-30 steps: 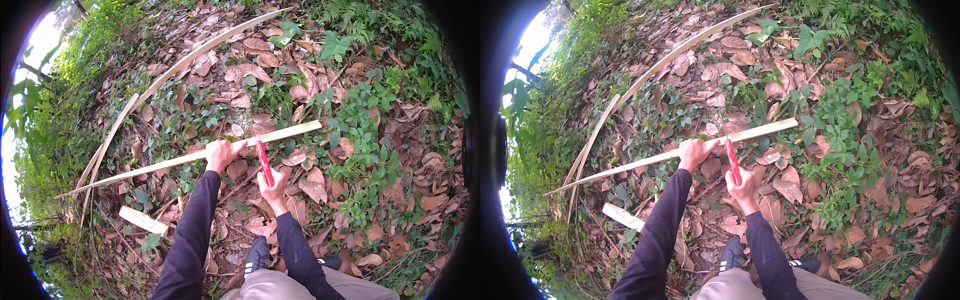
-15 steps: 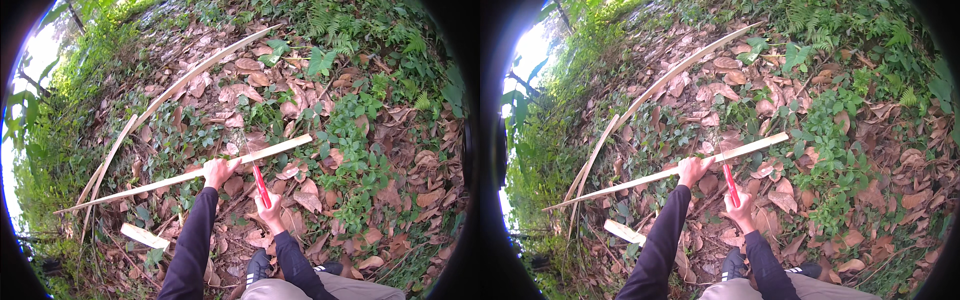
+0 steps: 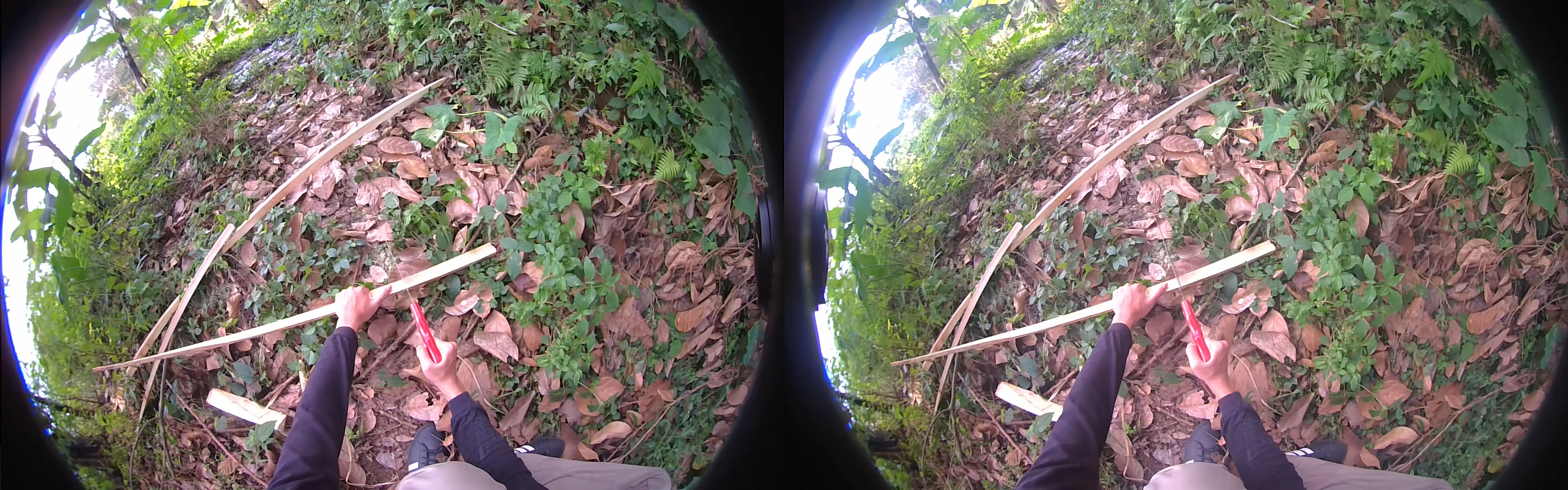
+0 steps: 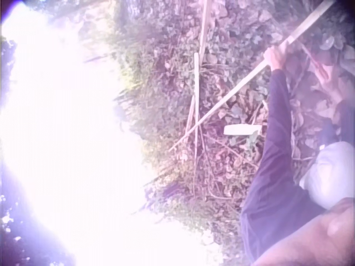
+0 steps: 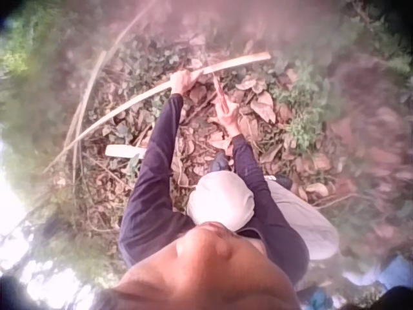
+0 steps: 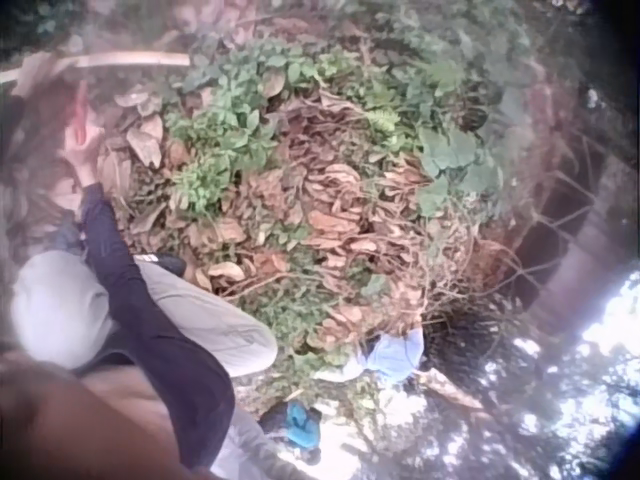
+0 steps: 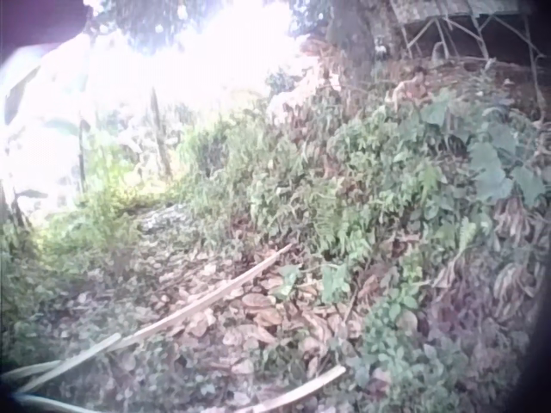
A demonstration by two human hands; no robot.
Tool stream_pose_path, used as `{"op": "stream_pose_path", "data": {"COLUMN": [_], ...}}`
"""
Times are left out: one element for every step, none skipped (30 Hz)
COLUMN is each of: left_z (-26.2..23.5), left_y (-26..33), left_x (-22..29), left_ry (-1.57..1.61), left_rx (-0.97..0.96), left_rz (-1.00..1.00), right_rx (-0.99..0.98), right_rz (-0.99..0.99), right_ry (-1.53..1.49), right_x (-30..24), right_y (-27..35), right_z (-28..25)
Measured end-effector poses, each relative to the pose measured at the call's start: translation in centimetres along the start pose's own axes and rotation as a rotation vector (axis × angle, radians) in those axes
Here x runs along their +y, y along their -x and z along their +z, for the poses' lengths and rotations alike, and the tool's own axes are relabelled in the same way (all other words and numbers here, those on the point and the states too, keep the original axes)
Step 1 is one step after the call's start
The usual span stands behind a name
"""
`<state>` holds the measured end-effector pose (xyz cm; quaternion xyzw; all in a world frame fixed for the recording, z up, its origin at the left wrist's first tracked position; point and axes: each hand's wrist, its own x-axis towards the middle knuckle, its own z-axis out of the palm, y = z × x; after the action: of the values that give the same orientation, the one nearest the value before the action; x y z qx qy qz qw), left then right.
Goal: The person uses a red folding saw to cut a long, thin piece of light-colored wood resting on the forest floor. They hold the wood steady with their left hand while sawing with their right hand, creating a repetitive back-and-forth motion to slice through the material.
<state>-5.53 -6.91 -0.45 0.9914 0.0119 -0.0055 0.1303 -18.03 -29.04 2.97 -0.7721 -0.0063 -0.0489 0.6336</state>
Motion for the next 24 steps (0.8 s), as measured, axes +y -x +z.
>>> {"op": "stream_pose_path", "data": {"left_z": [0.0, -0.1, 0.6, 0.5, 0.0, 0.1, 0.0, 0.2, 0.4, 0.2, 0.2, 0.4, 0.3, 0.0, 0.6, 1.1, 1.6, 1.8, 1.7, 1.8, 1.6, 1.8, 1.9, 1.8], "left_y": [-0.4, -0.9, -0.2, -0.1, -0.6, 0.1, 0.2, 0.4, 0.6, 0.2, 0.6, 0.8, 0.4, 0.0, 0.4, 0.7, 0.9, 0.5, 0.5, 0.2, -0.3, -0.4, -0.4, -0.2], "left_x": [-0.3, -0.6, -1.0, -0.7, -0.2, -0.2, -0.1, 0.0, -0.5, -0.4, 0.0, 0.7, 0.7, 0.5, 0.5, 0.2, -0.1, -0.3, -0.6, -0.7, -1.1, -1.0, -0.8, -0.7], "left_ry": [-0.012, -0.025, -0.032, -0.030, -0.026, -0.030, -0.007, -0.011, -0.028, -0.043, -0.040, -0.043, -0.042, -0.041, -0.052, -0.053, -0.053, -0.055, -0.102, -0.093, -0.111, -0.114, -0.109, -0.102], "left_rx": [0.007, 0.014, 0.003, 0.006, 0.021, 0.015, 0.042, 0.035, 0.022, 0.015, 0.018, -0.022, 0.012, 0.046, 0.020, 0.006, -0.010, -0.008, -0.061, -0.013, -0.015, -0.024, -0.019, -0.013], "left_rz": [-0.002, -0.004, -0.017, -0.013, 0.000, -0.001, 0.017, 0.016, 0.019, 0.034, 0.033, 0.032, 0.022, 0.015, 0.011, 0.019, 0.026, 0.033, -0.016, 0.002, 0.001, -0.002, 0.011, 0.019], "right_rx": [-0.011, -0.022, -0.028, -0.029, -0.026, -0.012, -0.011, -0.008, 0.001, -0.029, -0.012, -0.004, 0.000, -0.010, -0.024, -0.030, -0.036, -0.042, -0.024, -0.062, -0.062, -0.058, -0.053, -0.039], "right_rz": [0.004, 0.007, 0.012, 0.016, 0.016, 0.001, 0.006, 0.012, 0.025, 0.023, 0.007, 0.001, -0.012, -0.024, -0.031, 0.002, 0.036, 0.053, 0.056, 0.114, 0.089, 0.066, 0.046, 0.005], "right_ry": [0.017, 0.034, 0.033, 0.037, 0.043, 0.044, 0.036, 0.027, 0.006, 0.012, 0.029, 0.033, 0.024, -0.003, -0.006, 0.004, 0.014, 0.022, 0.004, -0.029, -0.014, 0.008, 0.029, 0.049], "right_x": [-0.1, -0.4, -0.3, -0.3, -0.5, -1.2, -1.3, -1.4, -1.8, -2.1, -0.7, -0.2, -0.1, -0.3, 0.2, 0.6, 1.0, 0.7, -0.5, -0.3, -0.5, -0.7, -0.8, -1.0], "right_y": [0.3, 1.0, 2.6, 4.2, 5.7, 7.3, 7.3, 6.8, 6.5, 4.8, 2.7, 1.1, -0.6, -1.5, -1.0, -0.1, 0.9, 1.0, 2.0, 3.5, 5.0, 6.5, 8.2, 8.5], "right_z": [-0.1, -0.3, -0.7, -1.5, -2.5, -3.2, -3.2, -3.3, -2.8, -2.5, -1.7, -1.4, -0.7, -0.5, -0.6, -0.6, -0.5, -0.6, -0.8, -1.4, -1.8, -2.4, -3.0, -3.4]}}
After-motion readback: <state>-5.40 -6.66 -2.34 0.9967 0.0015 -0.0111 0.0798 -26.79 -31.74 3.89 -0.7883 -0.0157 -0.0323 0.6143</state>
